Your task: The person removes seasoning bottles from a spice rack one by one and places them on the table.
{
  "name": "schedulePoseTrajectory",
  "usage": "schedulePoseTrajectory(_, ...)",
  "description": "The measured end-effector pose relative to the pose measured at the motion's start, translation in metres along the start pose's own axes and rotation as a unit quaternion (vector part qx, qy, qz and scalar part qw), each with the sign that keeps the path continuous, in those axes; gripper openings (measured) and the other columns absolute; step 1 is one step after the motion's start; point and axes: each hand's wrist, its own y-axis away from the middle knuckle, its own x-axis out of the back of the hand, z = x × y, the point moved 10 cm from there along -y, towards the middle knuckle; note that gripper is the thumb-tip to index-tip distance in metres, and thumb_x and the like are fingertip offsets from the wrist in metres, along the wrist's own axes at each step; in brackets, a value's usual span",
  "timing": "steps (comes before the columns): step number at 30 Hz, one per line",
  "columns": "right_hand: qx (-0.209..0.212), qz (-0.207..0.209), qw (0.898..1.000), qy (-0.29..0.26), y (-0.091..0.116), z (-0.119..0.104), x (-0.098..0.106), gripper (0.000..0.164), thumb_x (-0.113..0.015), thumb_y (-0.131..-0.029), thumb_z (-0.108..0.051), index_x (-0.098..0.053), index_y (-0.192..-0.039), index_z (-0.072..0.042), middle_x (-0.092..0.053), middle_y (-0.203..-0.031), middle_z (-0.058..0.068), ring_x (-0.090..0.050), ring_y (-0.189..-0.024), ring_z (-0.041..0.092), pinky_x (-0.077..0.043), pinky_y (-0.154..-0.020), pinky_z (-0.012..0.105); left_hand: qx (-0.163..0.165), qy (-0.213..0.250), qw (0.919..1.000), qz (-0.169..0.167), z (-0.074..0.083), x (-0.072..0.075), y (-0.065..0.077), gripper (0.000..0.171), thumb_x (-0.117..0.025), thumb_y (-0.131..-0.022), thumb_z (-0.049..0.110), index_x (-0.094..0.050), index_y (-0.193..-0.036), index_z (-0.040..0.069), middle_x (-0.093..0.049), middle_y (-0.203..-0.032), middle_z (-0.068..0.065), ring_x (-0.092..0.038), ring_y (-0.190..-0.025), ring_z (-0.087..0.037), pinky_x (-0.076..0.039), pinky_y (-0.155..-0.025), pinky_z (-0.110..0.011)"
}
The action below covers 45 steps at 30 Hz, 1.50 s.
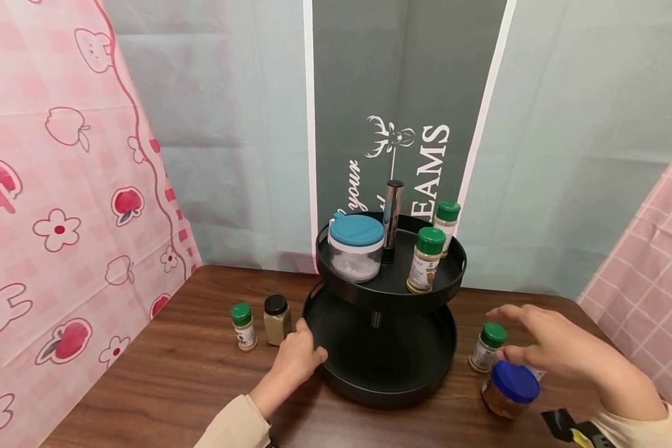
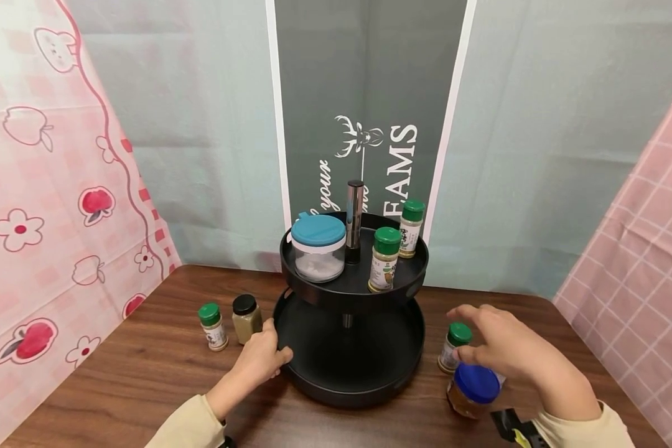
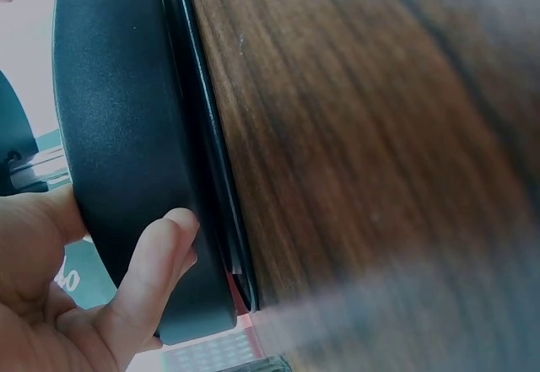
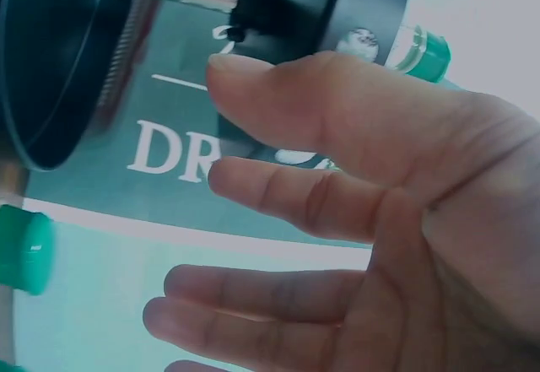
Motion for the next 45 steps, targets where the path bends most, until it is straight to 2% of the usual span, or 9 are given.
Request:
schedulePoseTrajectory(5,0.005,0.023,1.000,0.020,-0.008,-0.011,0.024,0.054,-0.071,-0.075,-0.035,-0.055,-0.119,-0.006,-0.060,-0.111,0.014,-0.056,-0.090,0.030,-0.048,-0.068,0.049,0.000,-0.001,1.0000,0.002,0.000,0.000,0.000,0.054,-0.067,-0.067,0.013,-0.040,-0.105,-0.013,-0.059,-0.068,-0.023,-0.053,-0.056,-0.024,-0.046,-0.049,-0.041)
schedulePoseTrajectory(10,0.015,0.084,0.996,0.031,-0.014,-0.027,0.051,0.052,-0.069,-0.078,-0.033,-0.053,-0.120,-0.008,-0.059,-0.111,0.018,-0.056,-0.092,0.033,-0.047,-0.070,0.053,0.006,-0.002,1.0000,0.000,-0.001,0.000,0.000,0.056,-0.067,-0.067,0.013,-0.039,-0.108,-0.014,-0.060,-0.070,-0.024,-0.054,-0.057,-0.024,-0.047,-0.050,-0.041)
schedulePoseTrajectory(15,0.008,0.109,0.994,0.025,-0.020,-0.040,0.063,0.055,-0.067,-0.080,-0.036,-0.050,-0.125,-0.011,-0.056,-0.117,0.020,-0.054,-0.097,0.036,-0.046,-0.070,0.055,0.010,0.003,0.9999,-0.005,-0.002,-0.002,0.000,0.058,-0.067,-0.068,0.014,-0.039,-0.110,-0.015,-0.059,-0.070,-0.024,-0.053,-0.056,-0.023,-0.046,-0.050,-0.041)
schedulePoseTrajectory(24,0.059,0.192,0.979,0.025,-0.033,-0.068,0.085,0.059,-0.069,-0.079,-0.030,-0.045,-0.128,-0.008,-0.056,-0.117,0.019,-0.056,-0.094,0.032,-0.047,-0.067,0.053,0.015,0.002,0.9999,-0.006,-0.003,-0.003,-0.001,0.060,-0.067,-0.069,0.015,-0.038,-0.113,-0.015,-0.060,-0.071,-0.024,-0.053,-0.057,-0.024,-0.047,-0.051,-0.042)
schedulePoseTrajectory(31,0.080,0.221,0.972,-0.012,-0.043,-0.080,0.091,0.066,-0.068,-0.080,-0.023,-0.037,-0.137,-0.011,-0.051,-0.124,0.019,-0.056,-0.095,0.030,-0.050,-0.067,0.053,0.018,-0.005,0.9998,-0.006,-0.003,-0.003,-0.001,0.058,-0.067,-0.069,0.015,-0.039,-0.110,-0.014,-0.060,-0.071,-0.024,-0.054,-0.057,-0.024,-0.047,-0.051,-0.042)
schedulePoseTrajectory(36,0.112,0.237,0.965,-0.014,-0.051,-0.095,0.090,0.071,-0.069,-0.078,-0.016,-0.033,-0.139,-0.009,-0.049,-0.124,0.020,-0.056,-0.093,0.029,-0.051,-0.064,0.049,0.020,-0.007,0.9998,-0.005,-0.003,-0.002,-0.001,0.059,-0.068,-0.068,0.015,-0.039,-0.111,-0.014,-0.060,-0.074,-0.026,-0.056,-0.060,-0.027,-0.048,-0.053,-0.043)
schedulePoseTrajectory(45,0.113,0.235,0.965,-0.032,-0.066,-0.102,0.077,0.074,-0.069,-0.077,-0.010,-0.030,-0.140,-0.011,-0.048,-0.113,0.018,-0.056,-0.084,0.025,-0.049,-0.064,0.046,0.017,-0.004,0.9998,-0.005,-0.003,-0.003,-0.001,0.059,-0.068,-0.069,0.015,-0.039,-0.110,-0.014,-0.060,-0.072,-0.024,-0.055,-0.059,-0.026,-0.048,-0.052,-0.043)
